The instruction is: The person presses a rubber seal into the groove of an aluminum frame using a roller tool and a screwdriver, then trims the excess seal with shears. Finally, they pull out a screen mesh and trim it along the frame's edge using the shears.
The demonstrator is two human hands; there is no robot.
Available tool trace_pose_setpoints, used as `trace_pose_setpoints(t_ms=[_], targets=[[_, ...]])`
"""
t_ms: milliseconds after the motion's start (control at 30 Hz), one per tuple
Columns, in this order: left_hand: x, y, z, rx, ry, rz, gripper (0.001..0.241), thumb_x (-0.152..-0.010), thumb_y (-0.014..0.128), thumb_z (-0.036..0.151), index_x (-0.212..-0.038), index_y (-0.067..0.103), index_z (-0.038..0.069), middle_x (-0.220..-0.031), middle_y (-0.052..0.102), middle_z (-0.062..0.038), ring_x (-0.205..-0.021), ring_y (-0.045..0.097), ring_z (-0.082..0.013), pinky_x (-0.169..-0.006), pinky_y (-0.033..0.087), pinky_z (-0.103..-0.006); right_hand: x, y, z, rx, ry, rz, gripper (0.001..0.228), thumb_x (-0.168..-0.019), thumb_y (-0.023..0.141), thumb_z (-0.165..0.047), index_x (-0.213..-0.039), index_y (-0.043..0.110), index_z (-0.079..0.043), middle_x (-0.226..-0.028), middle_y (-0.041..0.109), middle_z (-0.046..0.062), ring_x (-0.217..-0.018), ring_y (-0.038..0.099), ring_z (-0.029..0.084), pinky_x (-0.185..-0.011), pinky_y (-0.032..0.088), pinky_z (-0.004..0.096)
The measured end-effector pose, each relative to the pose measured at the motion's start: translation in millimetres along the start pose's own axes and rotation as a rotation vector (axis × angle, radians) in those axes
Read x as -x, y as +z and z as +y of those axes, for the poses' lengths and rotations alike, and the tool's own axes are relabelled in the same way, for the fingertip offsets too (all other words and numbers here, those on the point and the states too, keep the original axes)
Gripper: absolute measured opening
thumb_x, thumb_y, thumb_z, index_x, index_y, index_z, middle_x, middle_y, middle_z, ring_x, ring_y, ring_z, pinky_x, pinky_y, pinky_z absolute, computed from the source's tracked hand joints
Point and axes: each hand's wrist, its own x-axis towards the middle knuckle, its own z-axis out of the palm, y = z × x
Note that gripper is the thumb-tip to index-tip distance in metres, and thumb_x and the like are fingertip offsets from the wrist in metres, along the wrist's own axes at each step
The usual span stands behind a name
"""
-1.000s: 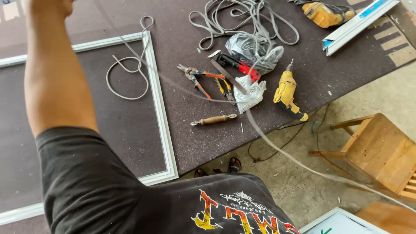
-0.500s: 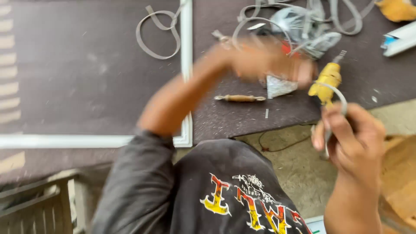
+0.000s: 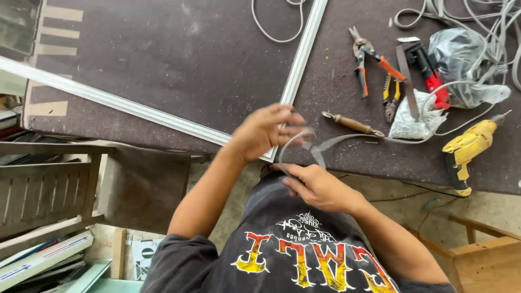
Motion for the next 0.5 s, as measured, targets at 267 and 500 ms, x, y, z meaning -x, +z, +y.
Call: trace_pose_setpoints(t_ms=[267,500], targets=[[8,-5,84,-0.516,0.204,0.392,0.050,-0.111,0.051,0.037,-0.118,0.066,-0.010,-0.108,0.070,-0.021,-0.092,0.070,-0.0248,-0.074,0.061,-0.0385,13,-6,21,0.037,0.061,0.146,0.043,-0.100,0.057,-0.018,-0.141,0.057,-0.007,-0.073,0.067,0.012,-0.067,0.065,0.020,-0.064,0.054,0.034],[-21,42,1,-0.596,-0.178,-0.059,0.068,-0.090,0.080,0.012,-0.148,0.047,-0.001,-0.109,0.067,-0.010,-0.097,0.071,-0.0194,-0.078,0.059,-0.0319,32,-39,26,0.108,-0.197,0.097,0.039,-0.097,0.066,-0.018,-0.134,0.062,-0.003,-0.098,0.072,0.018,-0.086,0.072,0.026,-0.077,0.056,0.037]])
